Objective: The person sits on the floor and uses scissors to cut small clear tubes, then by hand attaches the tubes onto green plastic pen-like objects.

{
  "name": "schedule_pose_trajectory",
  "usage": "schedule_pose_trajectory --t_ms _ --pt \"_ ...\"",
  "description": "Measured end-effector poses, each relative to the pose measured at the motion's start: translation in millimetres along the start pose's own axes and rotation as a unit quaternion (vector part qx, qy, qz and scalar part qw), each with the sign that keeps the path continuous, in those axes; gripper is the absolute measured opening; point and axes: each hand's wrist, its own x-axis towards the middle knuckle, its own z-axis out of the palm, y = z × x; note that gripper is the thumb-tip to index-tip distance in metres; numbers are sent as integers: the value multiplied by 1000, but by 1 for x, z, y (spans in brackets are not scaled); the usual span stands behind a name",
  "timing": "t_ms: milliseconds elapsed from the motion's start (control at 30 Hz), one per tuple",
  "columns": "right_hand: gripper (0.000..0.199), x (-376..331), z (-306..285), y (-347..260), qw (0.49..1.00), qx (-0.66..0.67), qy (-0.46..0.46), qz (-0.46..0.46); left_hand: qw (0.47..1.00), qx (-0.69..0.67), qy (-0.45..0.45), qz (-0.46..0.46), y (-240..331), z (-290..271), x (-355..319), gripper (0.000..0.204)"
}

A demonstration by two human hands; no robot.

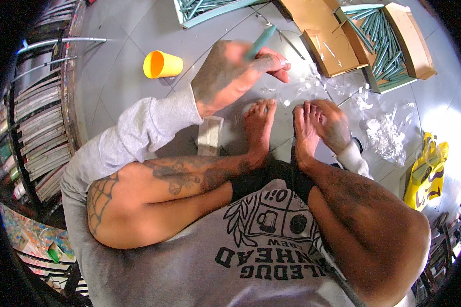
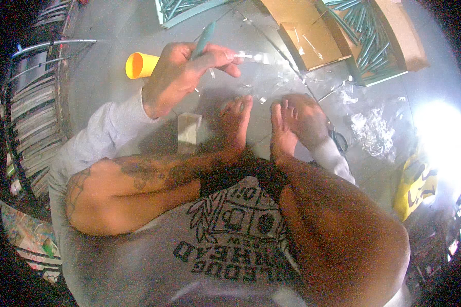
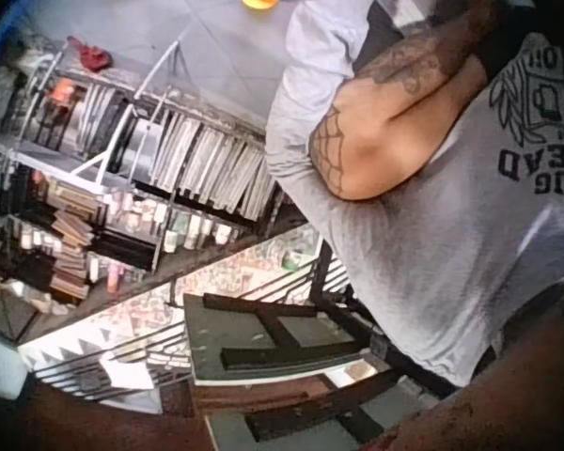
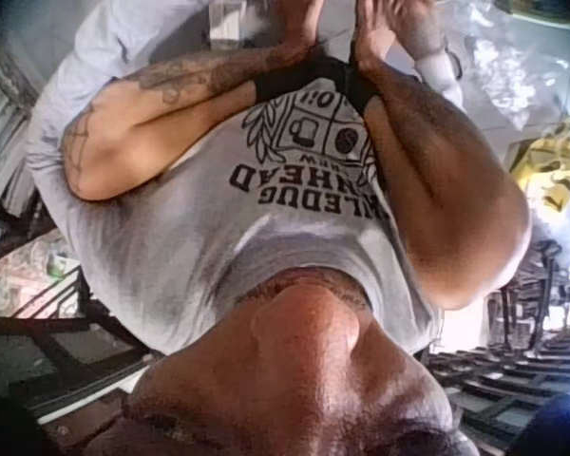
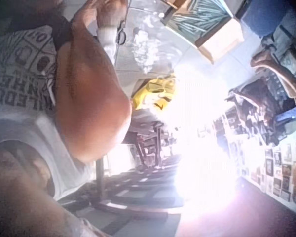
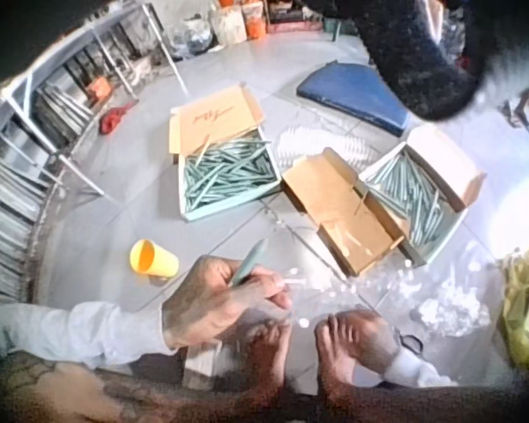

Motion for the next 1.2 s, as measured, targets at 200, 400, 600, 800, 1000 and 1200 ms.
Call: schedule_pose_trajectory --t_ms 200,400,600,800,1000,1200 --pt "21 67 86 -67 955 125 -111 -244 984 -75 39 -159 -12 -7 3 35" --pt "25 49 105 -116 973 10 -48 -224 953 -161 61 -248 -32 -16 -5 35" --pt "12 43 143 -105 968 87 39 -234 947 -191 73 -248 -29 -20 1 33" --pt "20 52 71 -104 954 246 -146 -95 930 -261 76 -248 -28 -23 3 37" --pt "35 69 67 -63 702 675 -227 35 916 -307 67 -250 -27 -24 6 38" --pt "16 83 -46 -42 613 780 -101 68 909 -315 72 -261 -19 -20 5 34"
